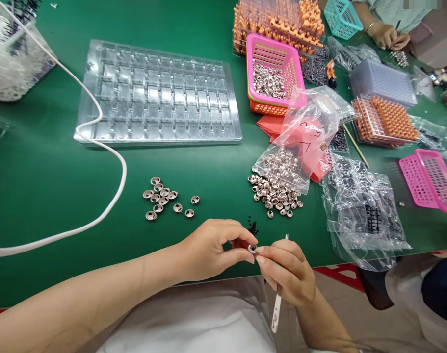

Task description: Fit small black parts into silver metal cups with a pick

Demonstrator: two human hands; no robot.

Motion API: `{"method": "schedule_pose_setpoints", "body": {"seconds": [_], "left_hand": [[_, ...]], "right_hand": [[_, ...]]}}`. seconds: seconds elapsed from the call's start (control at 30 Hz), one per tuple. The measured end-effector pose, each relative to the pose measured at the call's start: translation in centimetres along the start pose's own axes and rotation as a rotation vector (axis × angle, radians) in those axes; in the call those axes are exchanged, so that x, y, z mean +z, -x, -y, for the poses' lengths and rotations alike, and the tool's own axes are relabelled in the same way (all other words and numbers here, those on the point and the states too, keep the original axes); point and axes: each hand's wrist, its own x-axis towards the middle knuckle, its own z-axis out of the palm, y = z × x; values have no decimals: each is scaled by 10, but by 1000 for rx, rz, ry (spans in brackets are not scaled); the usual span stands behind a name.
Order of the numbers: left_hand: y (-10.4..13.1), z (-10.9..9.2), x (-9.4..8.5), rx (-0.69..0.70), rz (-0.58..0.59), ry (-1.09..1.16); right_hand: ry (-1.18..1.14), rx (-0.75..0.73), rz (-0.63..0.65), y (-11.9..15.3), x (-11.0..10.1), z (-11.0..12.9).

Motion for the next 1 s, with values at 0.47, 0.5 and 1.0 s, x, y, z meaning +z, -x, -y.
{"method": "schedule_pose_setpoints", "body": {"seconds": [0.47, 0.5, 1.0], "left_hand": [[4, -1, 5, 156, 5, -210], [5, -1, 5, 153, 6, -213], [5, -1, 6, 125, -2, -155]], "right_hand": [[195, -188, 195, -14, -11, 4], [192, -191, 192, -14, -11, 4], [234, -229, 246, -11, -18, 2]]}}
